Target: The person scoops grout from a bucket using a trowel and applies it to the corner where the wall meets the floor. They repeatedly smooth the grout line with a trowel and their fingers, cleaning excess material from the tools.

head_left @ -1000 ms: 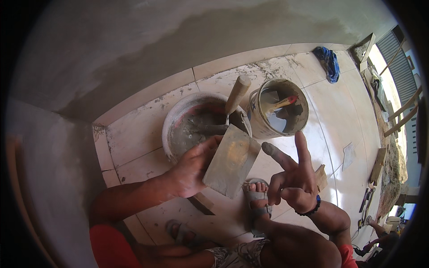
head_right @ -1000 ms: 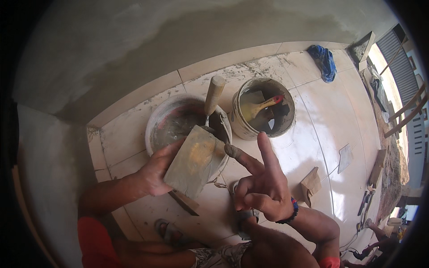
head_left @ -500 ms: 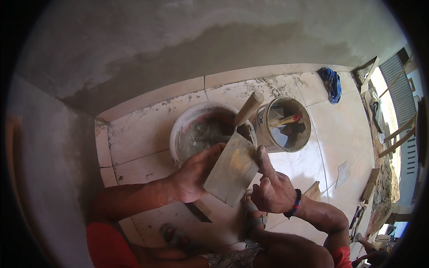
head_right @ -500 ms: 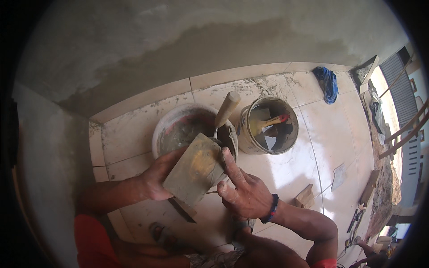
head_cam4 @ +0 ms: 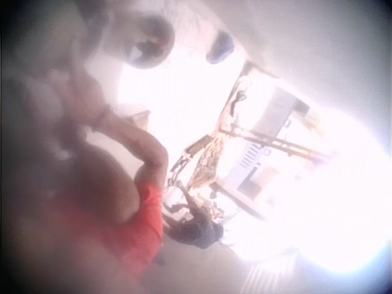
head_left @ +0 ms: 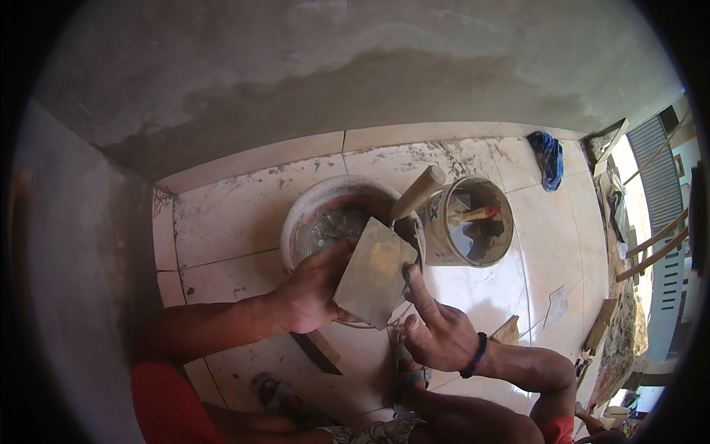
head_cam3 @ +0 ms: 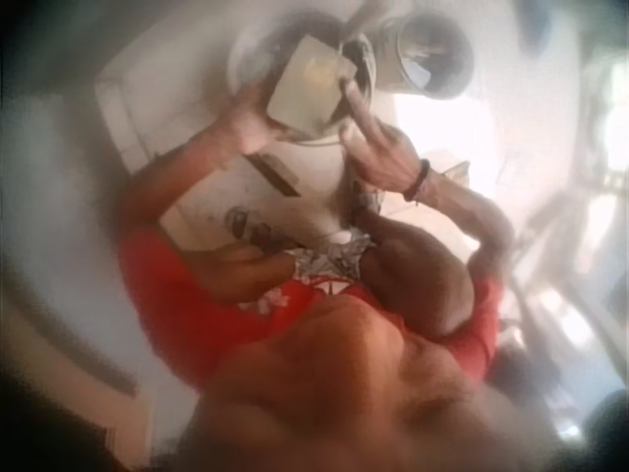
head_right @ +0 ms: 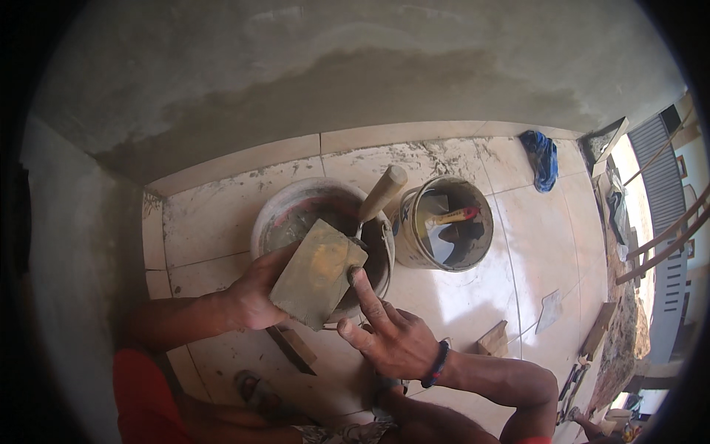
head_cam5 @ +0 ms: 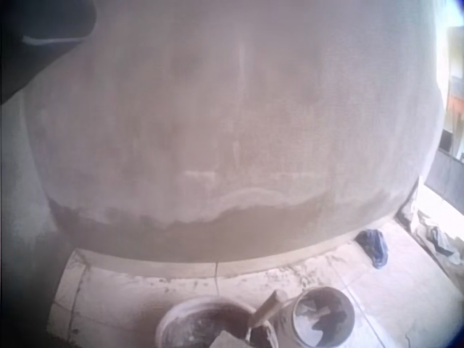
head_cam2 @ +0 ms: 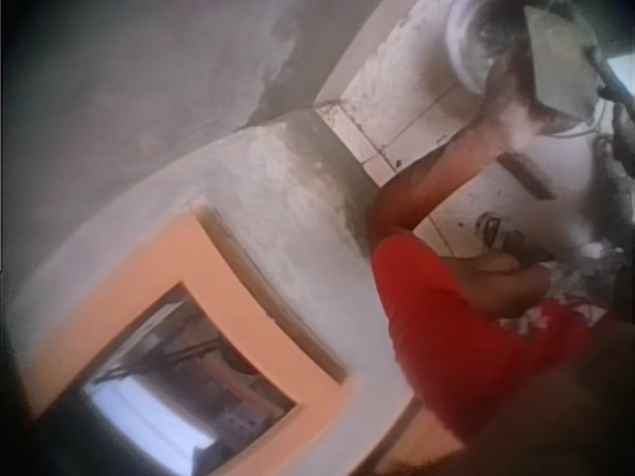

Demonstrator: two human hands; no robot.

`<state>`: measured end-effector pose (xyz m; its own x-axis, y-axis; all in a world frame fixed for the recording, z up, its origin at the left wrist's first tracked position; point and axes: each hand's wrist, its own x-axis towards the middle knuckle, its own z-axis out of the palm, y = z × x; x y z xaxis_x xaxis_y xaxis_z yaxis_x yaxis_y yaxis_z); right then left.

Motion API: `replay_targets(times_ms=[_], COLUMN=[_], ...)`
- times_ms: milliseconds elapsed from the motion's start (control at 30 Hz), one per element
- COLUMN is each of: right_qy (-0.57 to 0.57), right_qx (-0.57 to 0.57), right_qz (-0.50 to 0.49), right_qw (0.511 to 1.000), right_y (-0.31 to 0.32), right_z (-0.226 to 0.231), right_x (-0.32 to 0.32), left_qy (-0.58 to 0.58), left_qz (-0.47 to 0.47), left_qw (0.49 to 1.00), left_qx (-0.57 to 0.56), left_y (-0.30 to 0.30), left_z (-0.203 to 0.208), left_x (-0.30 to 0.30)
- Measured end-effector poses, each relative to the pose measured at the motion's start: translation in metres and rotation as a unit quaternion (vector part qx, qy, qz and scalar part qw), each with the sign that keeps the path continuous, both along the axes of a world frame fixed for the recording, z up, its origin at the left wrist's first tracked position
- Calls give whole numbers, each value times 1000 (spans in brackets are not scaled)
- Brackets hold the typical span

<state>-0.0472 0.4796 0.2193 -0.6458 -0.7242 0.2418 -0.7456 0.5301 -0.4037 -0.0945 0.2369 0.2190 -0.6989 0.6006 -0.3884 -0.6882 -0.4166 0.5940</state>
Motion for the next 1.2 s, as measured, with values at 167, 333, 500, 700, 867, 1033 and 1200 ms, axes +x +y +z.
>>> replay_targets(times_ms=[167, 333, 500, 700, 867, 1033, 1200], right_qy=[-45, -377, -509, -371, -322, 0, 124], right_qx=[10, -388, -567, -427, -333, -70, 157], right_qz=[61, 31, 43, 84, 71, 15, -10], right_qw=[997, 840, 646, 821, 884, 997, 980], right_y=[16, 24, 2, 2, 19, 24, 12], right_z=[8, 33, 40, 11, -12, 26, 62], right_x=[3, -3, -8, -5, 11, -13, -32], left_qy=[-71, -61, 40, 45, 93, 41, 17], left_qz=[20, -11, -49, -33, -21, 23, 23], left_qw=[993, 985, 979, 978, 987, 987, 991], left_qx=[97, 161, 193, 203, 129, 153, 130], left_y=[-13, -15, -6, 0, -15, -15, -11], left_z=[-12, -12, -9, 0, -3, 5, 23], left_x=[-10, -5, 2, 4, 4, 4, 2])
